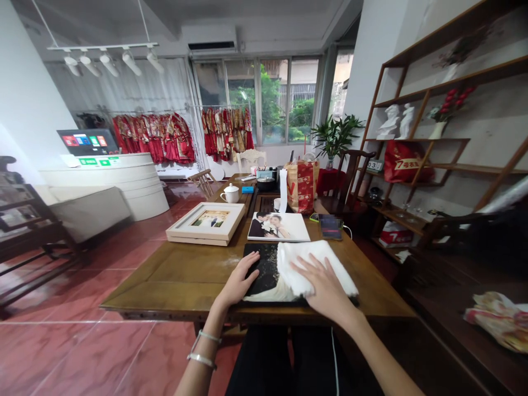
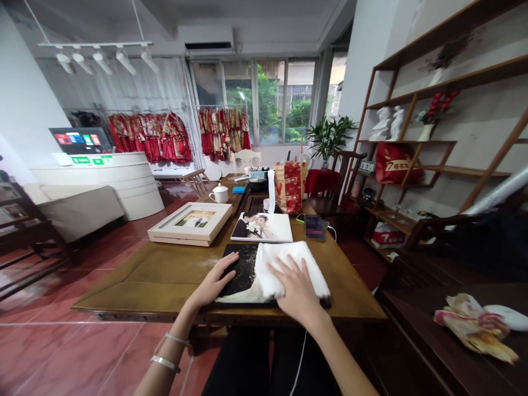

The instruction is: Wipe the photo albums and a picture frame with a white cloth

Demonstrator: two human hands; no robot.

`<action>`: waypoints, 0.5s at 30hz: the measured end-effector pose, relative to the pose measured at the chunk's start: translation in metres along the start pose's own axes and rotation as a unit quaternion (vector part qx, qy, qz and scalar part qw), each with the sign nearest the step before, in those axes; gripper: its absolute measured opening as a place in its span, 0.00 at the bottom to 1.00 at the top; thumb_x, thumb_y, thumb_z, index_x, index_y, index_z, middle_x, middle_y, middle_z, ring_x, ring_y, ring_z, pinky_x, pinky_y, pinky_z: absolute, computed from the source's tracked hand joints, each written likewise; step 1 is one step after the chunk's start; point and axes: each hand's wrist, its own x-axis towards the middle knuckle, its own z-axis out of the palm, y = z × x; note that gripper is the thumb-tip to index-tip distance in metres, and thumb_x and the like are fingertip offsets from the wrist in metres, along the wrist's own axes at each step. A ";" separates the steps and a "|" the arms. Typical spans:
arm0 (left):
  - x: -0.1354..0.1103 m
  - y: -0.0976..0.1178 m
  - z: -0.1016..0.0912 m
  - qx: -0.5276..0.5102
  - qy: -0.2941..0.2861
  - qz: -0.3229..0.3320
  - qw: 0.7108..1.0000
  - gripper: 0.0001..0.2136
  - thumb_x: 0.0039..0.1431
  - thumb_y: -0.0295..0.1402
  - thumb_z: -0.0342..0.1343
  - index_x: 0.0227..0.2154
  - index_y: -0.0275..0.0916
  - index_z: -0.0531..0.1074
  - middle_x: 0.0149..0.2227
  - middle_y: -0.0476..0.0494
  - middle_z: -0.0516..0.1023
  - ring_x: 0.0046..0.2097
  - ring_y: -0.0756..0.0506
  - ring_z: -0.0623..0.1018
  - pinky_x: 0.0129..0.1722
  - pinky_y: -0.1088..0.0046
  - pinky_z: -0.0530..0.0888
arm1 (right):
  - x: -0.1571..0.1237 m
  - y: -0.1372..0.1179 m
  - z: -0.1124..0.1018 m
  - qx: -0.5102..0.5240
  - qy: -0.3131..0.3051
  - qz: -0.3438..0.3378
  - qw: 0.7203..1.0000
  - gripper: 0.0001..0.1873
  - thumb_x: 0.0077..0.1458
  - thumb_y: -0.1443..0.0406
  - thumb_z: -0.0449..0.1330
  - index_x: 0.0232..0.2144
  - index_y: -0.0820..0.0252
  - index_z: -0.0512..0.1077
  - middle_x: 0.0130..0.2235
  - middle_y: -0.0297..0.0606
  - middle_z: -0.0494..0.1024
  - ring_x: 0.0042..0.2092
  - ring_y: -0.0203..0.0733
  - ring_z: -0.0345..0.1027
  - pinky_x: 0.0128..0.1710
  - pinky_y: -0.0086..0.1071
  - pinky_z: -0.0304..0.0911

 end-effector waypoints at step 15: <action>0.000 -0.001 -0.001 -0.005 -0.009 -0.011 1.000 0.20 0.60 0.33 0.47 0.55 0.41 0.61 0.61 0.43 0.59 0.63 0.46 0.56 0.62 0.61 0.51 | 0.045 0.031 -0.008 0.022 -0.025 0.029 0.999 0.34 0.45 0.69 0.52 0.57 0.46 0.59 0.61 0.30 0.58 0.63 0.51 0.43 0.60 0.55 0.34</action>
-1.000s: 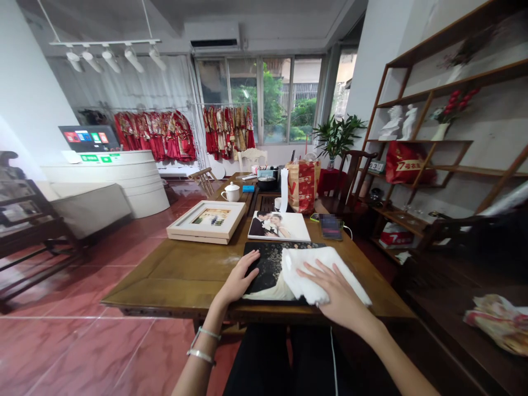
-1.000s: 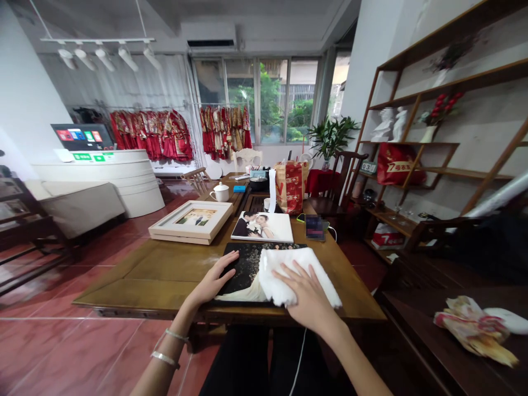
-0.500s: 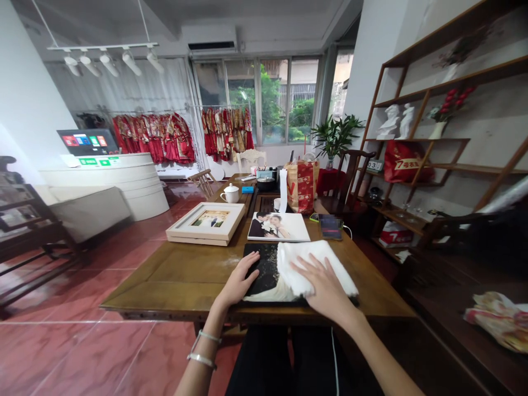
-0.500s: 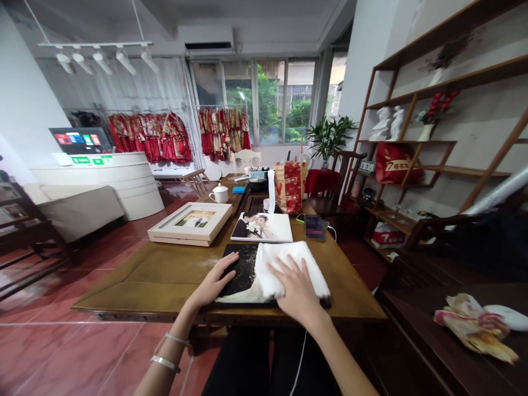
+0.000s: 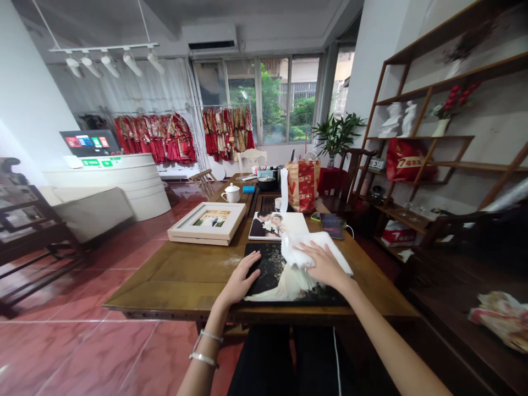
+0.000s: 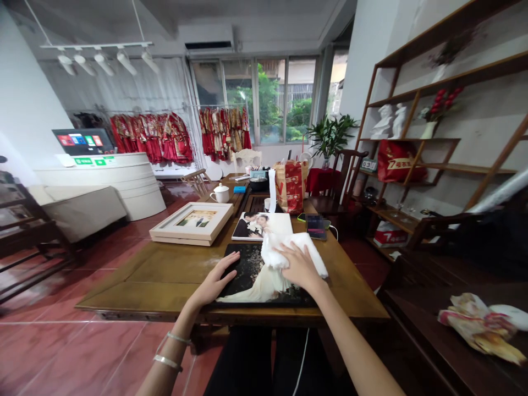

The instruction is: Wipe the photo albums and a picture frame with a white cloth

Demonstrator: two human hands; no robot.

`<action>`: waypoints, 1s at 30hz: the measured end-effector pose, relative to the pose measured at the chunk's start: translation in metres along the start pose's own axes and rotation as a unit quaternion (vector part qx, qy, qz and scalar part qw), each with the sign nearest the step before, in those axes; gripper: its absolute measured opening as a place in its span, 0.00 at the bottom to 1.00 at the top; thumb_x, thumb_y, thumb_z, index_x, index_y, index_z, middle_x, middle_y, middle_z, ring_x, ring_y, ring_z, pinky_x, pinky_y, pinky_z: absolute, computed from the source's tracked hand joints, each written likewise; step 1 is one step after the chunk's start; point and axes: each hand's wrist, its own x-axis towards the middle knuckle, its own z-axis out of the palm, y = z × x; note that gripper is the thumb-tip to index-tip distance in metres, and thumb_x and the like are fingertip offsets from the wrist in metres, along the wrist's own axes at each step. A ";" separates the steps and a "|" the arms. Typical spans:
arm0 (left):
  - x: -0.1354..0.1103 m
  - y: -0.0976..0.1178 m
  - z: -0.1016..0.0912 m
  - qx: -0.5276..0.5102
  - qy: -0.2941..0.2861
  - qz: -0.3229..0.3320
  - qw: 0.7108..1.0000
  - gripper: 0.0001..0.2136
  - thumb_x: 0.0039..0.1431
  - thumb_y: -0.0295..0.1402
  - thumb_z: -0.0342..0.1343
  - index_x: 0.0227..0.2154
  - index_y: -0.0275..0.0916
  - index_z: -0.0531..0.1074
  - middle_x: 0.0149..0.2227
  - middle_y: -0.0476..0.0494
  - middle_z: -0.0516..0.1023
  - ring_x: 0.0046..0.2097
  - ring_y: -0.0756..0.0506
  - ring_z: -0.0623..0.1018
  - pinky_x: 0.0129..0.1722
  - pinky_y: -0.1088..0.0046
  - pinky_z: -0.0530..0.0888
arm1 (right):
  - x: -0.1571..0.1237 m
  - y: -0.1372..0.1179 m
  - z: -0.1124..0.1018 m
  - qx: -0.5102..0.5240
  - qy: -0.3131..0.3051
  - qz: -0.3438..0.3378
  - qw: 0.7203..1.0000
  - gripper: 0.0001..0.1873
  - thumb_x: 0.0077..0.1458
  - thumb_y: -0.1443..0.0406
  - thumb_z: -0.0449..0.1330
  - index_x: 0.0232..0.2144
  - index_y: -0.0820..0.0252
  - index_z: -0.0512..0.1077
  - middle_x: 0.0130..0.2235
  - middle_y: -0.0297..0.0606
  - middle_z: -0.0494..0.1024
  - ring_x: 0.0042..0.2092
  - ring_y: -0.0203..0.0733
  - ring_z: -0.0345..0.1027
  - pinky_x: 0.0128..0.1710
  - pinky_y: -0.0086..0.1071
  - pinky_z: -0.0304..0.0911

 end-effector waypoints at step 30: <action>-0.001 -0.002 0.001 -0.011 0.015 0.016 1.000 0.19 0.59 0.33 0.48 0.55 0.42 0.62 0.60 0.43 0.60 0.62 0.45 0.58 0.62 0.60 0.53 | 0.021 0.008 0.002 -0.026 0.038 0.052 0.998 0.30 0.47 0.67 0.51 0.55 0.52 0.62 0.59 0.36 0.61 0.62 0.53 0.46 0.59 0.57 0.33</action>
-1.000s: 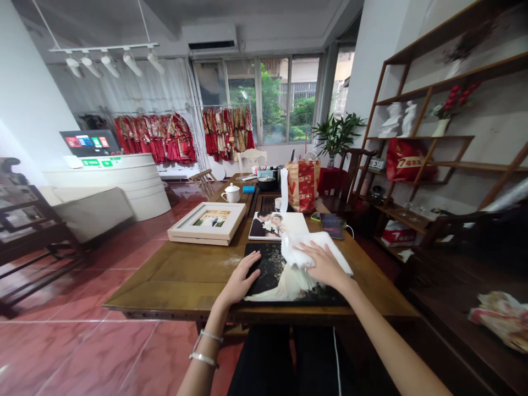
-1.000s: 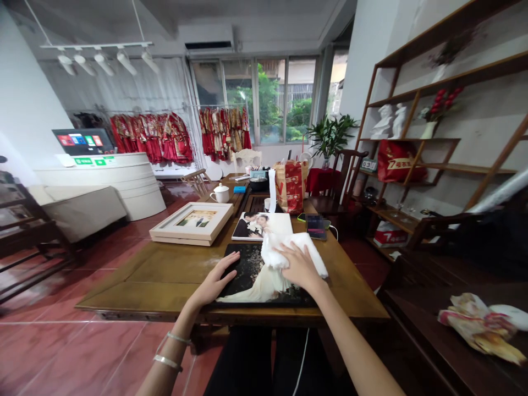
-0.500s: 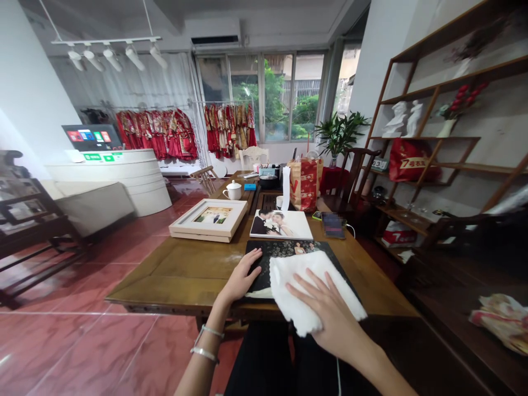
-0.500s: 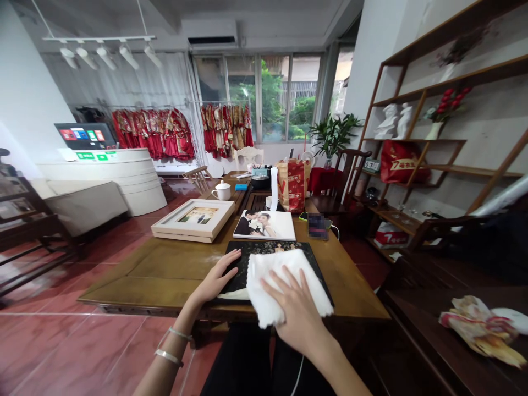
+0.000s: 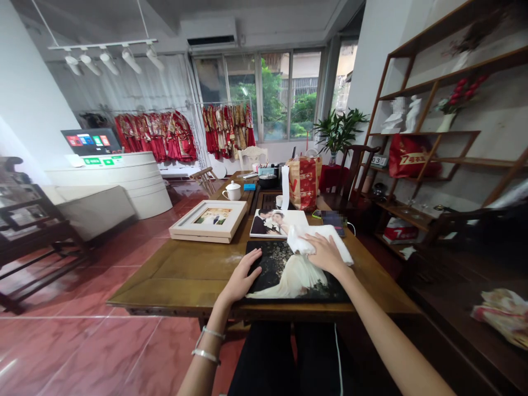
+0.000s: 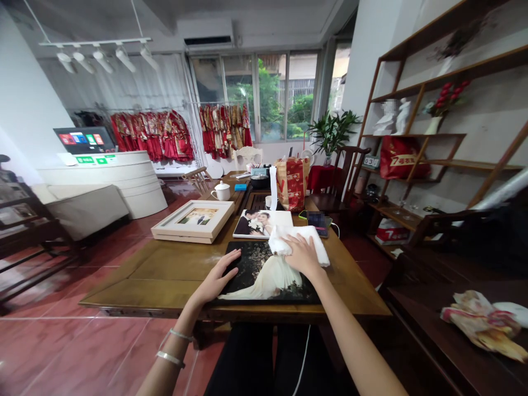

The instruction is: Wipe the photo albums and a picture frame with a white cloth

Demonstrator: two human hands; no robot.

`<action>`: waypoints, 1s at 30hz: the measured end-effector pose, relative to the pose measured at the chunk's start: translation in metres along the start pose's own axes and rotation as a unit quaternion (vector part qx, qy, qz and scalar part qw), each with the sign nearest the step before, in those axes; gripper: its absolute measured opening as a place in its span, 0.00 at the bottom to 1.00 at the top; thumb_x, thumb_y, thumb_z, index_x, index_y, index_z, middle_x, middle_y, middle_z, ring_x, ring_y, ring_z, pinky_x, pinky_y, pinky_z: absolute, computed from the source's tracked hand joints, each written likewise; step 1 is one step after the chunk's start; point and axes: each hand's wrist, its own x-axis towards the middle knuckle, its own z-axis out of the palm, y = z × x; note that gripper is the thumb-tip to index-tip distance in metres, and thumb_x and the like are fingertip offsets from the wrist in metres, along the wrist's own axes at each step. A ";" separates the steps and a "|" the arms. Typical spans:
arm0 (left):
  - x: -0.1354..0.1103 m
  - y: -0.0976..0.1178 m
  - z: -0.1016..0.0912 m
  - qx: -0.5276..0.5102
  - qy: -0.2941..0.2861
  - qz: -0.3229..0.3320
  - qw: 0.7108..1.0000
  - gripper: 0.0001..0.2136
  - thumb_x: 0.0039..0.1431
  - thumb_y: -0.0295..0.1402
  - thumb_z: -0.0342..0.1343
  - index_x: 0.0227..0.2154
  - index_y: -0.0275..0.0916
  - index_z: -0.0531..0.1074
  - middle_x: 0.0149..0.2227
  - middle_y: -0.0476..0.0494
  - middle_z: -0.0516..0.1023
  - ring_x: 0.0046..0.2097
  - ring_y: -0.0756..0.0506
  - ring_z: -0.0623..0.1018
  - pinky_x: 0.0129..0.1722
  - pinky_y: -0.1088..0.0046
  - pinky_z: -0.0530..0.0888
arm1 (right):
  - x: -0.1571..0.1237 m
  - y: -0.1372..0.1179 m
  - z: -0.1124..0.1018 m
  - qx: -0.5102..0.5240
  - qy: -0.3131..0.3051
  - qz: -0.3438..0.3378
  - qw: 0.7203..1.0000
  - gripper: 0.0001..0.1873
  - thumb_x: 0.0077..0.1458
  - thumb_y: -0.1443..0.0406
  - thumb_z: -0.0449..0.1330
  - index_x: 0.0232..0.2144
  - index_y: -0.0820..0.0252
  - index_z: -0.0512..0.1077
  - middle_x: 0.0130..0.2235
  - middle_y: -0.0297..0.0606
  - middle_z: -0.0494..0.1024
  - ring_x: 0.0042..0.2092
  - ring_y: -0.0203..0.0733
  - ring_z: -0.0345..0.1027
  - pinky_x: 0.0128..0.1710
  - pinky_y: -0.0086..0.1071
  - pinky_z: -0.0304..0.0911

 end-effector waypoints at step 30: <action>0.001 -0.009 0.003 -0.028 0.011 -0.001 1.000 0.18 0.60 0.30 0.44 0.54 0.42 0.65 0.60 0.43 0.60 0.62 0.45 0.58 0.62 0.60 0.52 | -0.079 -0.068 0.008 0.030 0.012 -0.116 0.993 0.37 0.41 0.69 0.55 0.57 0.51 0.60 0.60 0.35 0.60 0.63 0.53 0.42 0.61 0.52 0.31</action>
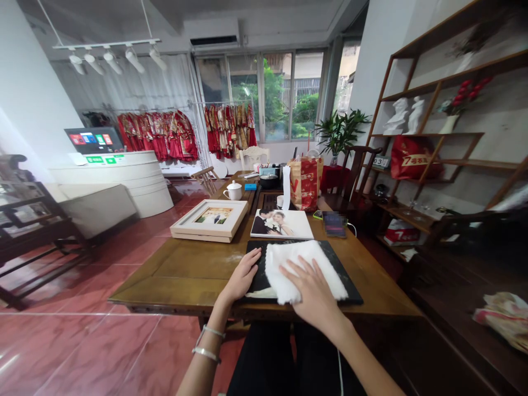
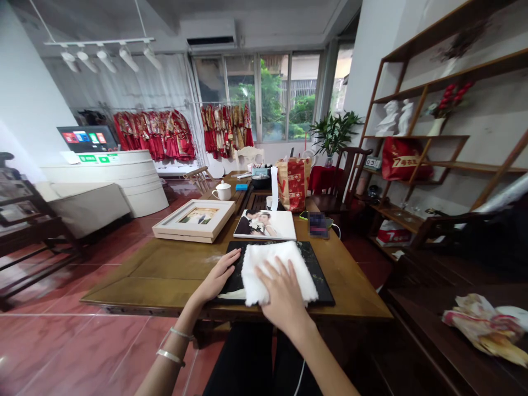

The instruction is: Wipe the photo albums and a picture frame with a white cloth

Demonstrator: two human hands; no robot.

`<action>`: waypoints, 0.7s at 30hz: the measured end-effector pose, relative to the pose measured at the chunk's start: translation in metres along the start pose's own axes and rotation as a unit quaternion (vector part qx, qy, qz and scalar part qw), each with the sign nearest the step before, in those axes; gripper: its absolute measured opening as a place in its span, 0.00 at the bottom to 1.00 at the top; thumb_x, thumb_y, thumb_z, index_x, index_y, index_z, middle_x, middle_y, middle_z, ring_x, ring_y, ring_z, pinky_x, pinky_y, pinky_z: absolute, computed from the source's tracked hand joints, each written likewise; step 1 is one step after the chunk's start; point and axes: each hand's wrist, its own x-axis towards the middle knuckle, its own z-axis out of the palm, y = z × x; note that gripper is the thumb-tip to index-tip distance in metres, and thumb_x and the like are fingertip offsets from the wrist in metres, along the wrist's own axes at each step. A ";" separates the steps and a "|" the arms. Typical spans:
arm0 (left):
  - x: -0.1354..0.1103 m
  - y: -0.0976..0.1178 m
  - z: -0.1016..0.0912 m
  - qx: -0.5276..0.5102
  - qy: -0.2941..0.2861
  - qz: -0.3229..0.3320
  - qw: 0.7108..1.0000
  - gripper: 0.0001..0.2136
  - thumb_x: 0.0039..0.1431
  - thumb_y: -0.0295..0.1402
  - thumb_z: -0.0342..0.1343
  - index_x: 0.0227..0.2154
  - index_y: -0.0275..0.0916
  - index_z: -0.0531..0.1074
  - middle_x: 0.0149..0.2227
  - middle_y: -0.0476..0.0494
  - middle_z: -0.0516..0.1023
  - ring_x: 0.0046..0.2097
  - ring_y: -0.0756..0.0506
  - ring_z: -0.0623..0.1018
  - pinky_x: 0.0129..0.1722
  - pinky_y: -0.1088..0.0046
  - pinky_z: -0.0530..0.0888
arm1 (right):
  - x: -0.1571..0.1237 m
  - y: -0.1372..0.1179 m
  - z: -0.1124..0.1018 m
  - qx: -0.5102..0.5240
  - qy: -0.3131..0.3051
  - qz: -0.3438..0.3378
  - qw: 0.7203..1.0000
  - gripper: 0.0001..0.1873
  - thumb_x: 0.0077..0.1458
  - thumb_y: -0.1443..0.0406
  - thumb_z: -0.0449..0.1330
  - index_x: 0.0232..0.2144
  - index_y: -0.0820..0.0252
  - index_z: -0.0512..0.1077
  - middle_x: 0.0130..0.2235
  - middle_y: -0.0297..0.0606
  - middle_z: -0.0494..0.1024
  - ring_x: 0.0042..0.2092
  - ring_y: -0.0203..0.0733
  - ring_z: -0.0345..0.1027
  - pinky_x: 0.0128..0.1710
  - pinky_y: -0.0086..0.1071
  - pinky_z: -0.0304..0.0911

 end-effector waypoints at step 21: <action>0.000 0.001 0.001 -0.020 -0.001 -0.006 1.000 0.18 0.62 0.33 0.43 0.54 0.43 0.64 0.61 0.44 0.60 0.62 0.46 0.57 0.63 0.60 0.50 | 0.021 -0.011 0.000 -0.107 -0.012 0.160 0.981 0.30 0.48 0.65 0.55 0.54 0.69 0.63 0.56 0.56 0.64 0.60 0.68 0.46 0.55 0.60 0.39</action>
